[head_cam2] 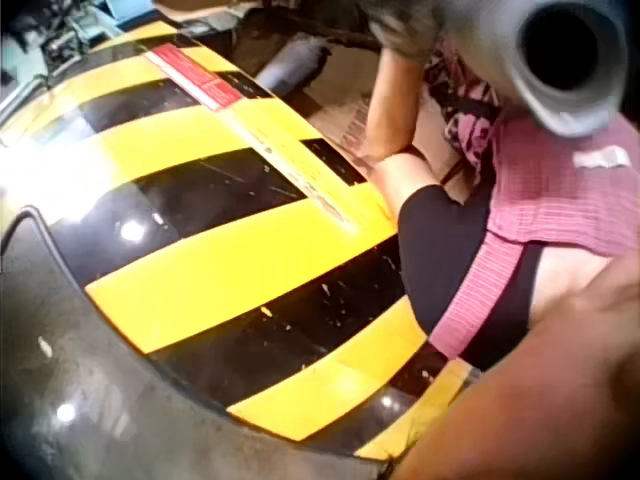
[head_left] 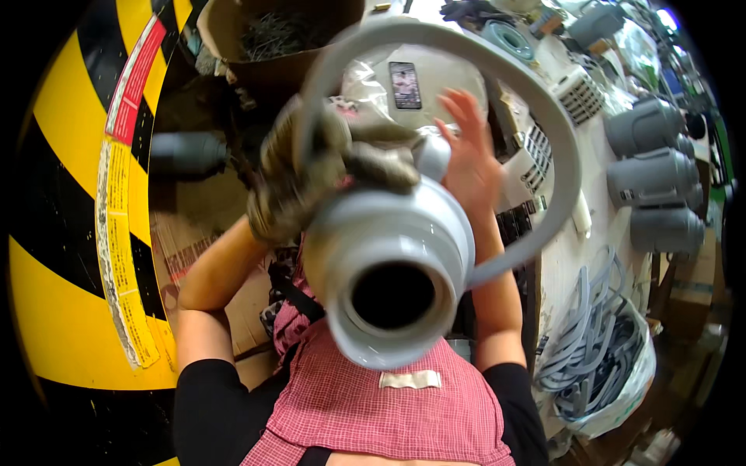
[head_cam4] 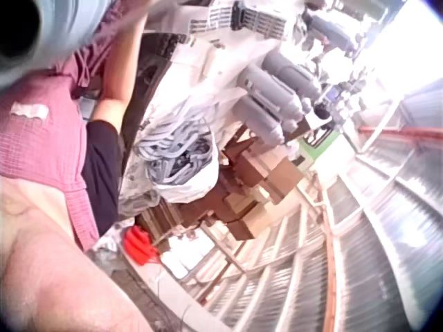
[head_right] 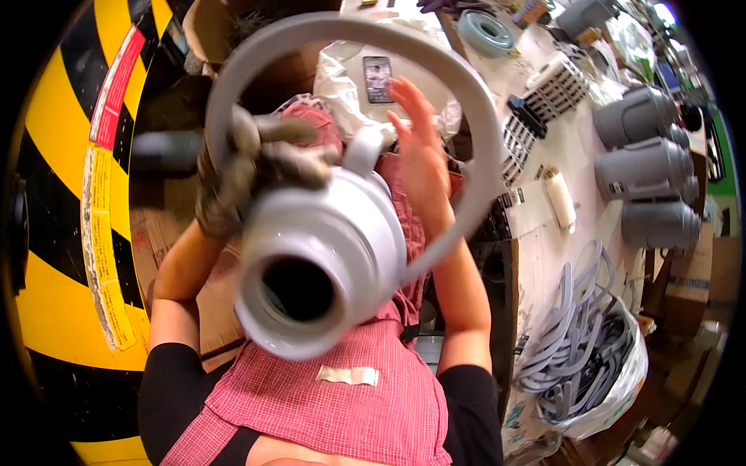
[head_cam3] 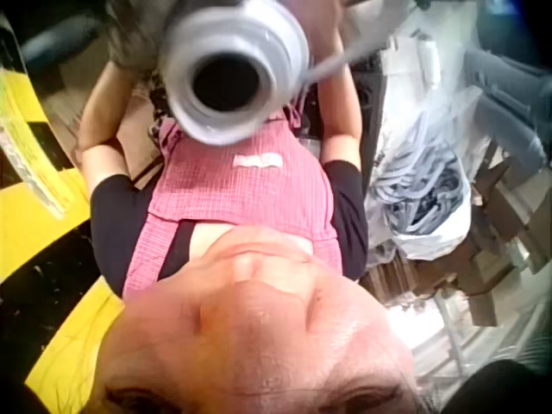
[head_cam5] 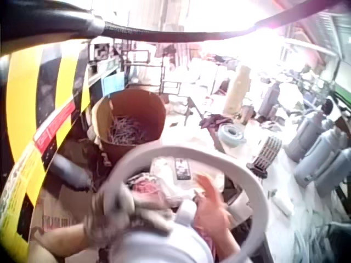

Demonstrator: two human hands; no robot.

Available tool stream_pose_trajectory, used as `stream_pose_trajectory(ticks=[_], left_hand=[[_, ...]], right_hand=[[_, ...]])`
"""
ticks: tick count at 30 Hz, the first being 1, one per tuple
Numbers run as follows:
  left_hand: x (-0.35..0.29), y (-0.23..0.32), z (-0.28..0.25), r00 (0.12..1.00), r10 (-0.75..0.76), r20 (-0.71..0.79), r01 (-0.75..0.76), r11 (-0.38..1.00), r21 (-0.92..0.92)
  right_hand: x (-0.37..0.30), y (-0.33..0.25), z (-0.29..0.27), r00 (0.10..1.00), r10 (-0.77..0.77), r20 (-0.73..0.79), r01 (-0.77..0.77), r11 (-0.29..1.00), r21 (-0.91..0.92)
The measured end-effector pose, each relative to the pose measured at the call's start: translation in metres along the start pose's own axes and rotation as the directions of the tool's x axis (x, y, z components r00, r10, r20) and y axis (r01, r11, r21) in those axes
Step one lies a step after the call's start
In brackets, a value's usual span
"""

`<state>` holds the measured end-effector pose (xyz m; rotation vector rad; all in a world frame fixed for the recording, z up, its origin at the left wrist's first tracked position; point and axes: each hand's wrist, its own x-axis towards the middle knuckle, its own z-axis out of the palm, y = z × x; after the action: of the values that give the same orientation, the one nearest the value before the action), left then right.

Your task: The person assembles grey jugs by inserting internal parts into the main body, applying stickers, and then placing the assembled jugs into a large bin.

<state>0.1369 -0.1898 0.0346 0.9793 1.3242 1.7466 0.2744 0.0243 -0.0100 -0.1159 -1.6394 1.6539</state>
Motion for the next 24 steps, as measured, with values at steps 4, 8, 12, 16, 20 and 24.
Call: stream_pose_trajectory(ticks=[4,8,12,16,20,24], left_hand=[[0.091,-0.06,-0.054,0.983,0.17,-0.072,-0.127,0.906,0.404],[0.101,-0.127,-0.094,0.972,0.231,0.048,-0.207,0.737,0.643],[0.052,-0.102,-0.039,0.682,0.399,0.613,-0.623,-0.121,0.773],[-0.019,-0.155,-0.081,0.722,0.542,-0.43,0.011,0.613,0.79],[-0.055,-0.21,-0.145,0.683,0.336,-0.649,0.205,0.764,0.611],[-0.058,-0.234,-0.146,0.746,0.31,-0.589,0.16,0.776,0.611]], right_hand=[[0.008,0.087,-0.051,0.784,0.542,0.303,-0.609,0.766,0.205],[-0.023,0.049,-0.05,0.806,0.547,0.227,-0.441,0.299,0.846],[-0.085,0.004,-0.201,0.725,0.357,-0.589,0.032,0.837,0.547],[-0.105,-0.176,-0.268,0.339,-0.211,-0.917,0.491,0.871,-0.019],[-0.103,-0.197,-0.351,0.398,-0.486,-0.778,0.395,0.856,-0.333],[-0.077,-0.2,-0.49,-0.029,-0.721,-0.692,0.195,0.675,-0.711]])
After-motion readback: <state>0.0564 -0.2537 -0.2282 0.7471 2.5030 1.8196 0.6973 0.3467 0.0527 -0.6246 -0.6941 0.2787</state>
